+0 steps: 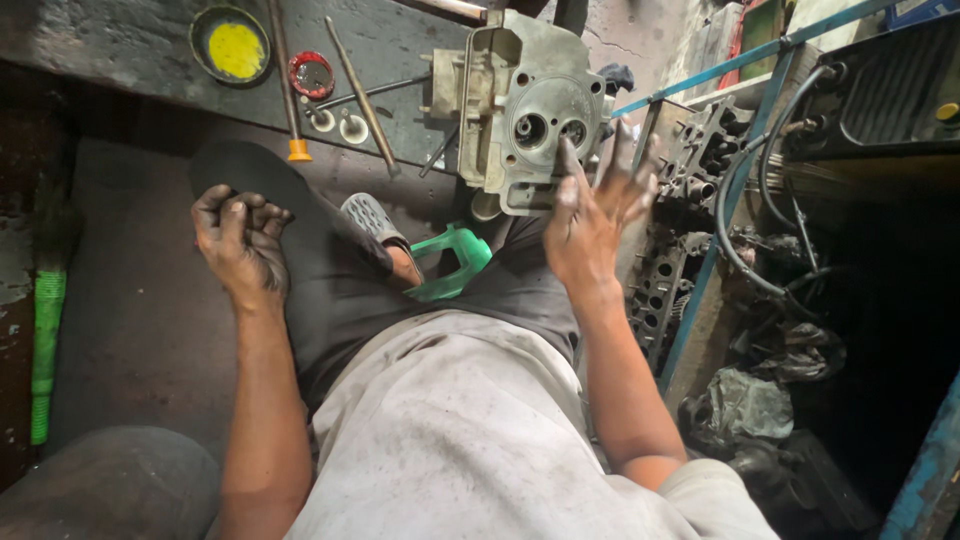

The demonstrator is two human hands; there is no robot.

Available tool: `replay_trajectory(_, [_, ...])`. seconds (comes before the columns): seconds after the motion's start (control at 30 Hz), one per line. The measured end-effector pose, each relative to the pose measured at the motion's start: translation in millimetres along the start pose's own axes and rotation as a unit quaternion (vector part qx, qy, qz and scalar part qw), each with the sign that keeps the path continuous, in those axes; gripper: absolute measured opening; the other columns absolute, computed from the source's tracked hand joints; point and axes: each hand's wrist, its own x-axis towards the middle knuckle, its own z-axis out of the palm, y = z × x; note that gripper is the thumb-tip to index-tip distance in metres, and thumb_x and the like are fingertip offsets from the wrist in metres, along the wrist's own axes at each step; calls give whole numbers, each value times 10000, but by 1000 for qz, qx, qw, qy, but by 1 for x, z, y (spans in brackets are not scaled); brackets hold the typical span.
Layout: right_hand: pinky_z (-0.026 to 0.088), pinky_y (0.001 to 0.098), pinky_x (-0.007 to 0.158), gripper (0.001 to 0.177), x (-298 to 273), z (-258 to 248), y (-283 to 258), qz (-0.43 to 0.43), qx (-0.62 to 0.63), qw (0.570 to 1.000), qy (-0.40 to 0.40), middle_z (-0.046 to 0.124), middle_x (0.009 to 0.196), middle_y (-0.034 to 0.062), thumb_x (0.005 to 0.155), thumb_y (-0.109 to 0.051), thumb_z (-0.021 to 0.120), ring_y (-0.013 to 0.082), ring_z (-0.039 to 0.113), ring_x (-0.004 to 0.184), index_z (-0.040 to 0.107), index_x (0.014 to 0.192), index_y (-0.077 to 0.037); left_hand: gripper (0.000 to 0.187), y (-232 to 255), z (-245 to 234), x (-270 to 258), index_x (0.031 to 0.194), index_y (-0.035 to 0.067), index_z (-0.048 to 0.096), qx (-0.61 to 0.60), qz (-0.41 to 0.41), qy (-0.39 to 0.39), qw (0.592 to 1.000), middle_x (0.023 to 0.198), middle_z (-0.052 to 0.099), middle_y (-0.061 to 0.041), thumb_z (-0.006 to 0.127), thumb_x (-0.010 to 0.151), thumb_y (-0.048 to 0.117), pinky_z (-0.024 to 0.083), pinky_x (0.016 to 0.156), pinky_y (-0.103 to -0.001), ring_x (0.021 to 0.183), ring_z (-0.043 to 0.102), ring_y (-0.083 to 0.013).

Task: The person cleans a metal engine cylinder head using a screwdriver to scrape residue and a cloth to wipe the surfaces. They rotate the part to access different areas and continue wiping until the surfaces appear clean.

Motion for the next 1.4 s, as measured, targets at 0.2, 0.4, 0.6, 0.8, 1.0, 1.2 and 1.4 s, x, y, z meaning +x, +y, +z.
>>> replay_trajectory(0.2, [18,730,1218,521,7,1,3,2,-21,999,32,153,1718,170,1127,-361,323,453,-29,1574,691,1464,-215,268,0,0,-1,1297,65,505,-4,-6,-10,1000,1019,664,-130,569,1040,22,615,845,-429,857,683,-243])
replay_trajectory(0.4, [299,556,1231,383,8,-17,-8,-43,131,988,72,461,1525,205,1119,-226,382,434,358,1466,717,1248,-94,270,1,1,-4,1298,82,501,-12,-9,7,1000,1002,670,-119,549,1044,7,624,837,-413,845,688,-228])
replay_trajectory(0.6, [553,403,887,311,15,-23,-78,-190,265,945,-2,676,1116,175,972,-6,652,342,686,1010,648,1283,6,252,-2,3,0,1292,73,502,-4,-10,-5,1000,1014,664,-117,537,1049,19,621,829,-407,835,687,-216])
replay_trajectory(0.8, [537,424,778,399,45,34,-142,-169,313,932,-70,680,979,191,894,-98,772,344,676,862,656,1260,9,260,-6,-6,1,1296,68,493,1,3,-5,1000,1014,663,-124,536,1044,17,620,840,-413,845,690,-220])
replay_trajectory(1.0, [562,402,752,255,77,94,-164,-170,309,932,-87,735,907,185,844,-120,771,330,731,817,722,1065,-4,253,-5,-10,1,1289,65,479,-7,19,-15,1000,1001,662,-117,534,1044,33,612,812,-393,843,691,-215])
replay_trajectory(1.2, [584,343,700,127,88,88,-160,-121,359,916,-133,761,825,109,898,-116,759,209,740,727,749,987,-26,233,-6,-8,0,1287,47,481,17,25,-3,1000,993,657,-106,516,1057,46,608,797,-376,819,675,-192])
replay_trajectory(1.4, [593,272,711,56,106,46,-165,5,616,770,-165,745,868,58,968,-92,707,118,707,762,697,967,-36,225,-5,-6,3,1283,36,479,12,20,-12,1000,992,656,-113,511,1060,23,608,796,-380,816,673,-192])
